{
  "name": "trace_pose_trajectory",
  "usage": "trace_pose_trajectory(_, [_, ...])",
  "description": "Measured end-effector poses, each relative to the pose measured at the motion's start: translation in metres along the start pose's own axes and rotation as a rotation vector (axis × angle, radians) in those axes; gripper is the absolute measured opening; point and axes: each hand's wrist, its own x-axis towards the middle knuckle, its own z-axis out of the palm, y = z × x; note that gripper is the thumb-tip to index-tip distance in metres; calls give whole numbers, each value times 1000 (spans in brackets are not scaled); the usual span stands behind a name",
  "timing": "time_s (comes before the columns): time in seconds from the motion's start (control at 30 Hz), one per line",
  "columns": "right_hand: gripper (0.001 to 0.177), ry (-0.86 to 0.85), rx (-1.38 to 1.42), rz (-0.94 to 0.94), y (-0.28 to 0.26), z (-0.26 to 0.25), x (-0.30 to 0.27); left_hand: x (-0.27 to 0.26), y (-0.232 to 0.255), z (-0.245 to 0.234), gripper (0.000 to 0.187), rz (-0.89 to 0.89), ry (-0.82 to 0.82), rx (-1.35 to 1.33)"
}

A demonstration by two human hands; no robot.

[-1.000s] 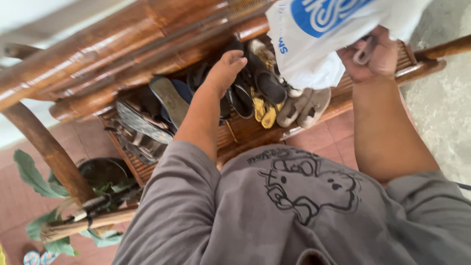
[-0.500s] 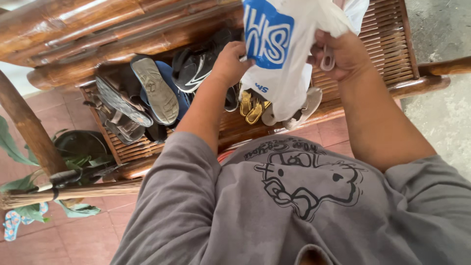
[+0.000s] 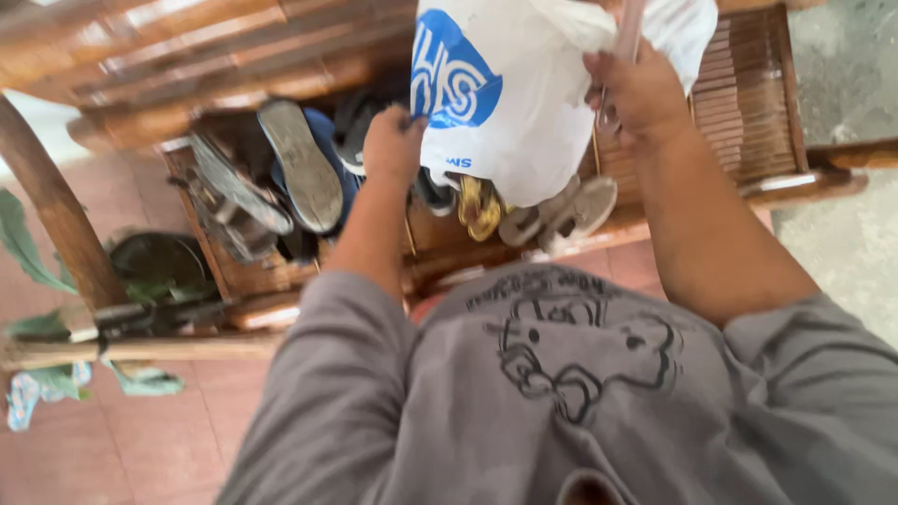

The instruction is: The person uses a brush to clean several pairs of shoes on a bamboo shoe rack. They pick up each shoe, brush the soles and uppers, and then place them on a black metal shoe rack. The person also handles a plastic bag containing shoes.

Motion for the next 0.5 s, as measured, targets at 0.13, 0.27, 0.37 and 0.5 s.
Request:
trace_pose_trajectory(0.13, [32,34,316,-33,0,0,1,7,12,12,32,-4,-43,-200])
trace_pose_trajectory(0.27, [43,35,388,-17,0,-2,-12,21,53,33,38,-144,-201,-664])
trace_pose_trajectory(0.37, [57,8,238,13,9,8,-22,19,86,44,46,7,-333,-636])
trace_pose_trajectory(0.5, [57,-137,244,90,32,27,-29,4,122,52,56,115,-613,-473])
